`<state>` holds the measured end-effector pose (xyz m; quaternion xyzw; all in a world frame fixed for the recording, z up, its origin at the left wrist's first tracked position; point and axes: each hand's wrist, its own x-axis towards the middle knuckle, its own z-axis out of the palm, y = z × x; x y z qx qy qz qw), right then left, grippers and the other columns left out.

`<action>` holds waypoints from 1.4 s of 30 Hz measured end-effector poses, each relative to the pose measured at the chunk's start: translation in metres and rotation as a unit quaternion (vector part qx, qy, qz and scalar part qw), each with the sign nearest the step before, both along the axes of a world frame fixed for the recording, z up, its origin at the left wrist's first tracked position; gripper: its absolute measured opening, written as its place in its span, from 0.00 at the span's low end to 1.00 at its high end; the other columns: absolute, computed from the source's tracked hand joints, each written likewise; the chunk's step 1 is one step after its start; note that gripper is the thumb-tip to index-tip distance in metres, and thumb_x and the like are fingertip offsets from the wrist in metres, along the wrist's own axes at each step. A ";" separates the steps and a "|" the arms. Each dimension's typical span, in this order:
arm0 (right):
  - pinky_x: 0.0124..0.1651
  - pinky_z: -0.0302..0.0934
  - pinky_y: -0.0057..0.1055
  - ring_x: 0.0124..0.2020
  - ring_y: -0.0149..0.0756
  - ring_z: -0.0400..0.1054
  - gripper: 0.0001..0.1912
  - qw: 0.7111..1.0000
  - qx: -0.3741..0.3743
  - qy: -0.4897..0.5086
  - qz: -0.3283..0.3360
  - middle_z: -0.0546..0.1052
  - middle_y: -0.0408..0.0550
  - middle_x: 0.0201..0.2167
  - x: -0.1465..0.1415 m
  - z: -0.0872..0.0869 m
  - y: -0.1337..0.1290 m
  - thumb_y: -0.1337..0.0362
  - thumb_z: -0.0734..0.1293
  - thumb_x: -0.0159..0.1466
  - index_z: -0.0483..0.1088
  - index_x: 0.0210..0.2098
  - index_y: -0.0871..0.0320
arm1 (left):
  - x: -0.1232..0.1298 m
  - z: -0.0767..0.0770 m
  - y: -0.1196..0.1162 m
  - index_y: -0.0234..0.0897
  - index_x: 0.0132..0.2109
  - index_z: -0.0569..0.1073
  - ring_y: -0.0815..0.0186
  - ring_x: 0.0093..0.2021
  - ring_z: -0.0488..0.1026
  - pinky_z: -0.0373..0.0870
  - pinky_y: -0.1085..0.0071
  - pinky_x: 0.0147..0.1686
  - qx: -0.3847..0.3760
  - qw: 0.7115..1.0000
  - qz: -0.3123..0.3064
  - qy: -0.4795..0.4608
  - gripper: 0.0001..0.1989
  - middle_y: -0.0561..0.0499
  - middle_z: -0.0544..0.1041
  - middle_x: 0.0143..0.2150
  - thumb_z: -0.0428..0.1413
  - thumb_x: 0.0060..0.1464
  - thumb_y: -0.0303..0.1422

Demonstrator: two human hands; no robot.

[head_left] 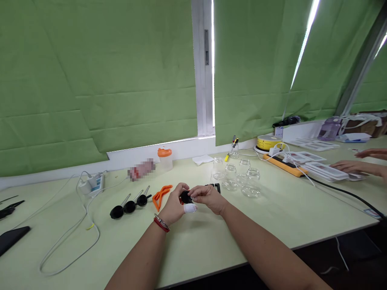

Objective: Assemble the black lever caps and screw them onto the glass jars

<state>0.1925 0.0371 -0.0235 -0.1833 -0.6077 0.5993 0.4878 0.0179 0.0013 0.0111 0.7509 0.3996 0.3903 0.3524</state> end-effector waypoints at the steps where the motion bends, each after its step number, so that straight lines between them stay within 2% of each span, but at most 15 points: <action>1: 0.48 0.63 0.38 0.41 0.38 0.69 0.07 1.000 -0.001 0.000 0.000 0.77 0.48 0.37 0.000 0.000 0.000 0.65 0.76 0.47 0.79 0.27 0.56 | 0.000 0.000 0.000 0.40 0.43 0.59 0.70 0.30 0.61 0.61 0.74 0.30 0.001 1.000 0.001 0.000 0.25 0.57 0.67 0.32 0.62 0.39 0.28; 8: 0.45 0.64 0.37 0.40 0.37 0.70 0.06 1.000 -0.010 0.005 0.002 0.77 0.48 0.35 0.000 0.000 0.000 0.66 0.76 0.46 0.78 0.25 0.58 | 0.000 -0.001 0.000 0.40 0.43 0.60 0.71 0.29 0.60 0.60 0.75 0.29 0.002 1.000 0.004 -0.004 0.26 0.58 0.67 0.32 0.63 0.37 0.28; 13: 0.41 0.66 0.37 0.39 0.38 0.70 0.07 1.000 -0.014 0.005 0.011 0.76 0.50 0.39 0.000 0.000 -0.001 0.67 0.77 0.43 0.76 0.21 0.59 | -0.002 -0.001 0.002 0.40 0.43 0.59 0.69 0.31 0.63 0.62 0.74 0.30 -0.003 1.000 0.002 -0.022 0.23 0.56 0.67 0.33 0.61 0.41 0.32; 19: 0.39 0.65 0.33 0.34 0.33 0.68 0.13 1.000 -0.005 0.005 0.019 0.76 0.48 0.36 0.000 0.001 -0.001 0.65 0.76 0.46 0.78 0.33 0.58 | -0.003 -0.001 0.002 0.40 0.43 0.60 0.69 0.31 0.64 0.63 0.73 0.31 -0.005 1.000 0.005 -0.025 0.23 0.56 0.68 0.33 0.62 0.40 0.33; 24: 0.42 0.65 0.34 0.39 0.36 0.68 0.10 1.000 -0.002 0.006 0.024 0.75 0.49 0.40 0.000 -0.001 0.000 0.66 0.76 0.46 0.78 0.29 0.58 | -0.003 -0.001 0.002 0.40 0.43 0.60 0.69 0.32 0.64 0.64 0.73 0.32 -0.007 1.000 0.003 -0.029 0.24 0.56 0.68 0.33 0.63 0.40 0.31; 28: 0.40 0.66 0.34 0.38 0.36 0.69 0.08 1.000 -0.006 0.006 0.021 0.75 0.50 0.41 0.001 -0.001 0.000 0.65 0.77 0.45 0.77 0.24 0.59 | -0.004 -0.003 0.004 0.40 0.43 0.60 0.68 0.32 0.65 0.64 0.73 0.31 -0.007 0.999 0.003 -0.033 0.23 0.56 0.68 0.33 0.62 0.40 0.31; 33: 0.37 0.65 0.32 0.33 0.31 0.67 0.14 1.000 -0.003 0.009 0.025 0.75 0.49 0.39 0.000 0.001 -0.001 0.65 0.77 0.45 0.77 0.33 0.58 | -0.004 -0.004 0.004 0.40 0.43 0.60 0.68 0.33 0.66 0.64 0.73 0.31 -0.003 1.000 0.007 -0.030 0.23 0.56 0.68 0.33 0.62 0.41 0.31; 42: 0.42 0.64 0.35 0.40 0.37 0.68 0.13 1.000 -0.009 0.005 0.024 0.75 0.49 0.40 -0.001 0.002 -0.002 0.63 0.77 0.44 0.78 0.30 0.58 | -0.003 -0.003 0.003 0.40 0.44 0.60 0.68 0.32 0.65 0.64 0.73 0.30 0.007 1.000 0.008 -0.003 0.23 0.54 0.70 0.35 0.61 0.41 0.34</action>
